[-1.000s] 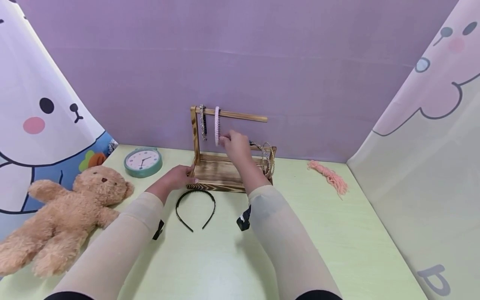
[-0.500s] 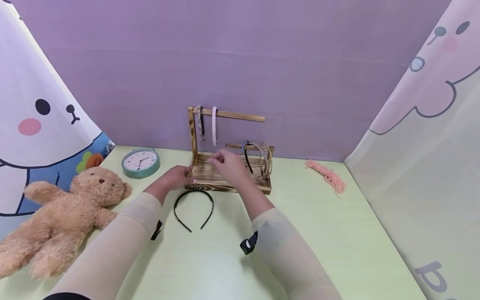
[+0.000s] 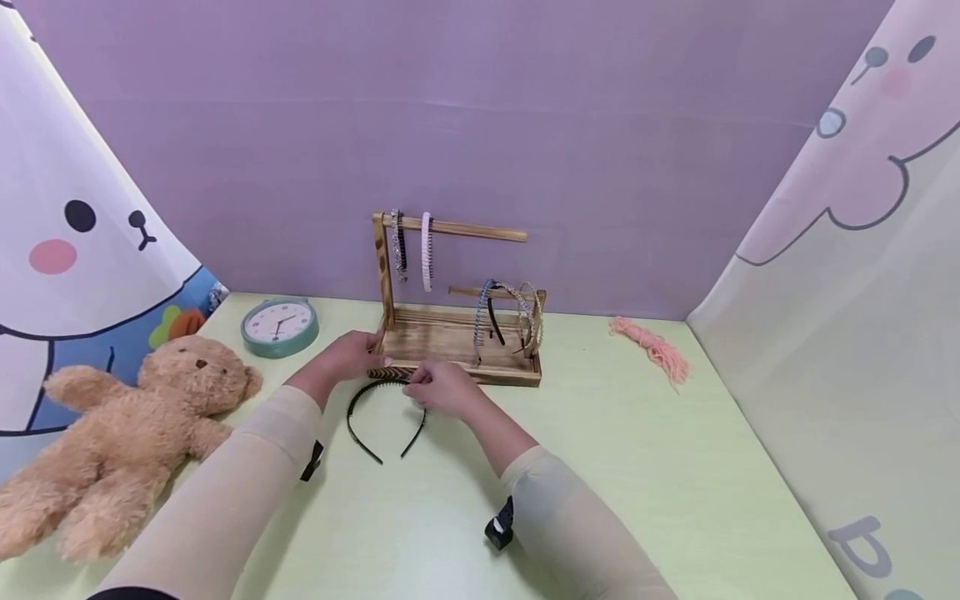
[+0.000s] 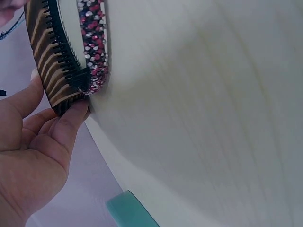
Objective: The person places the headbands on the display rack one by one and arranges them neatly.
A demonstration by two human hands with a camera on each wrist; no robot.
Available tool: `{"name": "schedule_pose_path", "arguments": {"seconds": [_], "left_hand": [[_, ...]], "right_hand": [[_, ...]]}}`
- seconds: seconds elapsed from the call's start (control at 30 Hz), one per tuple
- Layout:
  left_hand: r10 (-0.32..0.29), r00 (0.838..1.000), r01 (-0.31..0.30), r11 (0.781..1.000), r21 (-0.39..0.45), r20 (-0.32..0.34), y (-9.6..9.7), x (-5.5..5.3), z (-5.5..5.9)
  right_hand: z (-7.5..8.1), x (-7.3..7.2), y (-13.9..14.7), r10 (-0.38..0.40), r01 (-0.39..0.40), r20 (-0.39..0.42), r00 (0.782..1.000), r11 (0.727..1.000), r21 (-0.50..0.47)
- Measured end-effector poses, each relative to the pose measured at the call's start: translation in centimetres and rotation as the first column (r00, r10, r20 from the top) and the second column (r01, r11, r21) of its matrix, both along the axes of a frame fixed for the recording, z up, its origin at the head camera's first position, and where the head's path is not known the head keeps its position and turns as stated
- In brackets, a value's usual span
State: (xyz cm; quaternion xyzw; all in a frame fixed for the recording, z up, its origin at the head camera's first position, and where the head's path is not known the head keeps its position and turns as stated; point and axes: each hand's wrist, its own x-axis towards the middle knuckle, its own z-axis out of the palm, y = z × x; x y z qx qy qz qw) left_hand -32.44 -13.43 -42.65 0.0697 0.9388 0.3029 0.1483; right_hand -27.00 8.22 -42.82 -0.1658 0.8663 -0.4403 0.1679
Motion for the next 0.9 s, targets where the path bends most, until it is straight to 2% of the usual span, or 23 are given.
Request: {"name": "schedule_pose_path", "arguments": {"seconds": [0.07, 0.13, 0.23, 0.33, 0.4, 0.47, 0.57, 0.77, 0.83, 0.87, 0.9], "left_hand": [[-0.001, 1.0, 0.001, 1.0, 0.005, 0.002, 0.0, 0.0, 0.0], [-0.008, 1.0, 0.008, 1.0, 0.005, 0.001, 0.0, -0.1, 0.1], [-0.015, 1.0, 0.015, 1.0, 0.0, -0.007, -0.2, -0.1, 0.1], [-0.02, 1.0, 0.02, 1.0, -0.006, -0.014, -0.4, -0.2, 0.0], [-0.014, 1.0, 0.014, 1.0, 0.002, -0.006, -0.5, -0.2, -0.1], [-0.009, 1.0, 0.009, 1.0, 0.013, 0.005, -0.5, -0.3, -0.2], [-0.009, 1.0, 0.009, 1.0, 0.016, 0.008, -0.5, -0.2, -0.2], [-0.011, 1.0, 0.011, 1.0, 0.021, 0.011, -0.3, -0.1, -0.1], [-0.009, 1.0, 0.009, 1.0, 0.026, 0.016, -0.3, -0.2, -0.2], [-0.007, 1.0, 0.007, 1.0, 0.028, 0.018, -0.3, -0.2, -0.2], [-0.007, 1.0, 0.006, 1.0, 0.03, 0.017, -0.3, -0.2, -0.2]], "right_hand": [[0.3, 0.1, 0.5, -0.003, 0.006, -0.027, 1.0, 0.996, 0.092], [0.7, 0.2, 1.1, -0.004, 0.021, -0.081, 0.997, 0.978, 0.208], [1.3, 0.2, 1.7, -0.002, 0.067, -0.163, 0.987, 0.915, 0.398], [1.6, 0.2, 1.8, 0.013, 0.091, -0.192, 0.981, 0.847, 0.524], [1.4, 0.5, 1.6, 0.038, 0.062, -0.164, 0.986, 0.823, 0.565], [1.2, 0.9, 1.2, 0.075, 0.007, -0.116, 0.99, 0.811, 0.584], [0.5, 1.7, 0.2, 0.154, -0.077, -0.072, 0.986, 0.782, 0.619], [-0.1, 3.0, -1.4, 0.268, -0.122, -0.1, 0.958, 0.702, 0.702], [0.1, 3.3, -1.5, 0.286, -0.137, -0.096, 0.953, 0.693, 0.708], [0.3, 3.4, -1.4, 0.278, -0.142, -0.087, 0.957, 0.705, 0.695], [0.5, 3.4, -1.2, 0.272, -0.151, -0.08, 0.959, 0.729, 0.667]]}}
